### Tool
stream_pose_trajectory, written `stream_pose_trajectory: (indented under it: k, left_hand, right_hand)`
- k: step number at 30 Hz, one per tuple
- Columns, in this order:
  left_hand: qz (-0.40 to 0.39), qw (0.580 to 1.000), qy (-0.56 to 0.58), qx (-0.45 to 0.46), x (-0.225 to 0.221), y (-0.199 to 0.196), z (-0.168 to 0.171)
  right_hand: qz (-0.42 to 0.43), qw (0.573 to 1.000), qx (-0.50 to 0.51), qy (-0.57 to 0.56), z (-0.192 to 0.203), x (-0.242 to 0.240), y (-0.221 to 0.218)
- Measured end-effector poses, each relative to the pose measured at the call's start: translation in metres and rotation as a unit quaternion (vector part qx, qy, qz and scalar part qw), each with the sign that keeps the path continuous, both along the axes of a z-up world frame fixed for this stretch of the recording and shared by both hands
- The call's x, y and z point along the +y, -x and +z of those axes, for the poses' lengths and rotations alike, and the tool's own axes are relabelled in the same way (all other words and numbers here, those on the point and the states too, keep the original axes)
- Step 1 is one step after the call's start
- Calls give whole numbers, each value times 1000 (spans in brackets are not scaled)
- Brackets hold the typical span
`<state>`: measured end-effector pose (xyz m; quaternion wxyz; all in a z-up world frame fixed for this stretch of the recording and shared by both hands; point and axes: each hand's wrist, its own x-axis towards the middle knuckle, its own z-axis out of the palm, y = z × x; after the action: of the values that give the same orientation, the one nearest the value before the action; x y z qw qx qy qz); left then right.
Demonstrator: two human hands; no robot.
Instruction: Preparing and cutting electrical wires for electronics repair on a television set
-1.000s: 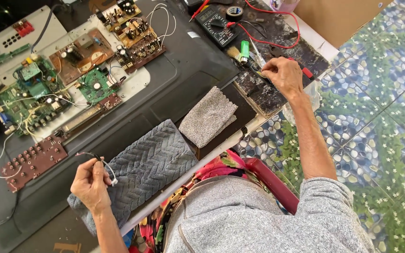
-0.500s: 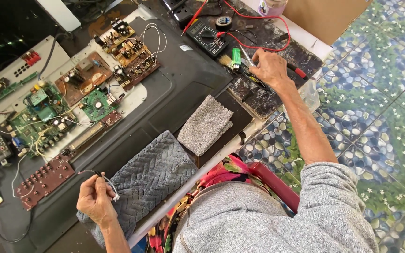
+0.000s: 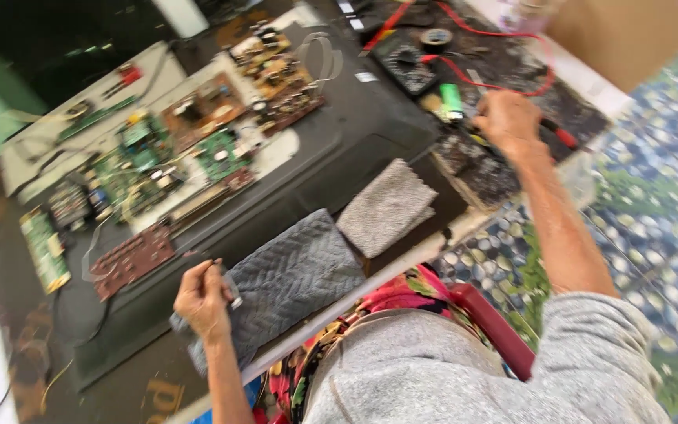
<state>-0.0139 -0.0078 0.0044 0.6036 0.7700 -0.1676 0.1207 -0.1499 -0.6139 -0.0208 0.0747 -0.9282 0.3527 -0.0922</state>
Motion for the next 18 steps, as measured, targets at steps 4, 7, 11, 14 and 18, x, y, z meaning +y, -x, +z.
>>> stream_pose_trajectory:
  k: [4, 7, 11, 14, 18]
  left_hand:
    - [-26, 998, 42, 29, 3, -4, -2]
    - [-43, 995, 75, 52, 3, -10, 6]
    - [-79, 990, 115, 21, -13, -37, 36]
    - [-93, 992, 83, 4, -39, -58, 74]
    - [-82, 986, 145, 22, -76, -114, 69]
  right_hand:
    - [-21, 995, 100, -17, 17, -3, -8]
    - [-25, 989, 140, -30, 21, -6, -10]
    - [-22, 984, 178, -1, 41, 10, -10]
    - [-32, 991, 130, -20, 29, 3, -6]
    - [-26, 995, 91, -34, -42, -86, -3]
